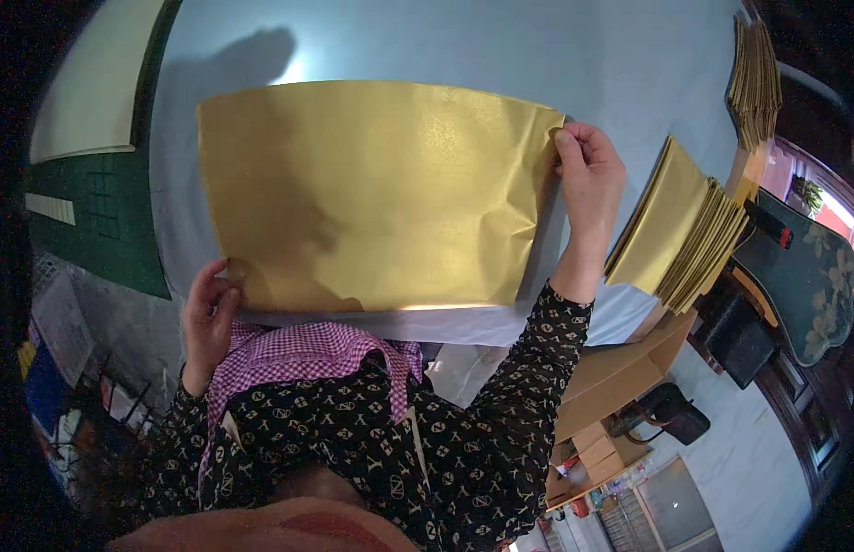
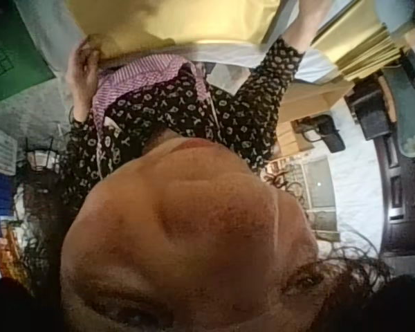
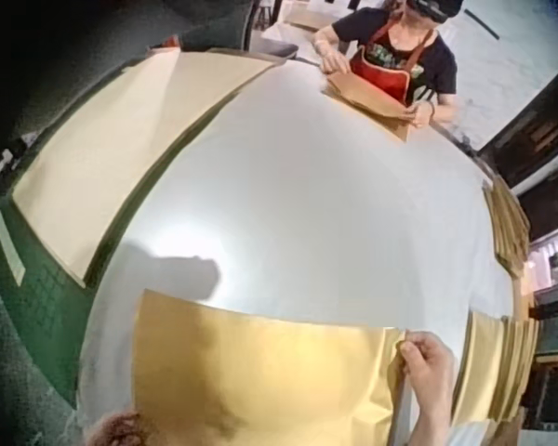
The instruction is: Sorting and stacking gold-colored paper sheets on a production table.
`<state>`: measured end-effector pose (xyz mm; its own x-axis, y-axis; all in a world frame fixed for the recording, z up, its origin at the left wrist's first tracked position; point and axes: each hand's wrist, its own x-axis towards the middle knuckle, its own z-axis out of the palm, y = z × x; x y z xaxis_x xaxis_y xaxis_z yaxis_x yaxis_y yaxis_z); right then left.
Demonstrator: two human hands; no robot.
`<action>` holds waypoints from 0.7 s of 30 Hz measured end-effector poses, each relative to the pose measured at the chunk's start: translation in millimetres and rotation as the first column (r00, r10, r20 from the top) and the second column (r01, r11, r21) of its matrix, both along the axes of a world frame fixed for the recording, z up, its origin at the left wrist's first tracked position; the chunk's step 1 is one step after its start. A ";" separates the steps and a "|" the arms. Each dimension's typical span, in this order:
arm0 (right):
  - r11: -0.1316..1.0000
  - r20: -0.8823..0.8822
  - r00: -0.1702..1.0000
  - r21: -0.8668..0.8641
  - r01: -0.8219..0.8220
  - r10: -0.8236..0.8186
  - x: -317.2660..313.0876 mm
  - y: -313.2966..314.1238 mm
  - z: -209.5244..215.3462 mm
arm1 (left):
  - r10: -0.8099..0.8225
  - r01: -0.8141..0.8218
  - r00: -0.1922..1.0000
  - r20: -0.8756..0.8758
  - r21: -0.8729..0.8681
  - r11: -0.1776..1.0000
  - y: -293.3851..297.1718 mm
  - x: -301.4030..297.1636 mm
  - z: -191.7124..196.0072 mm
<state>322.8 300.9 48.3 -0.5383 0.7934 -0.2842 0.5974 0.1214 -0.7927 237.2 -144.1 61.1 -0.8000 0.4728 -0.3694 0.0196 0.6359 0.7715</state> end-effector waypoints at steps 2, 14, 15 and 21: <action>1.000 -0.001 1.000 0.004 -0.012 0.012 -0.2 1.5 -0.3 | 0.011 -0.011 1.000 0.017 0.021 1.000 -2.3 0.6 -2.1; 0.989 0.052 0.994 0.107 -0.103 0.097 -7.1 3.5 -5.4 | -0.006 0.004 0.989 0.148 0.010 1.000 -9.7 -2.5 -1.3; 0.985 0.079 0.992 0.131 -0.111 0.101 -7.6 4.0 -5.6 | -0.005 0.004 0.989 0.149 0.009 1.000 -8.5 -2.9 -0.2; 0.981 0.104 0.990 0.159 -0.115 0.099 -4.5 3.5 -7.2 | -0.035 0.036 0.996 0.084 -0.013 0.999 -5.3 -3.4 4.7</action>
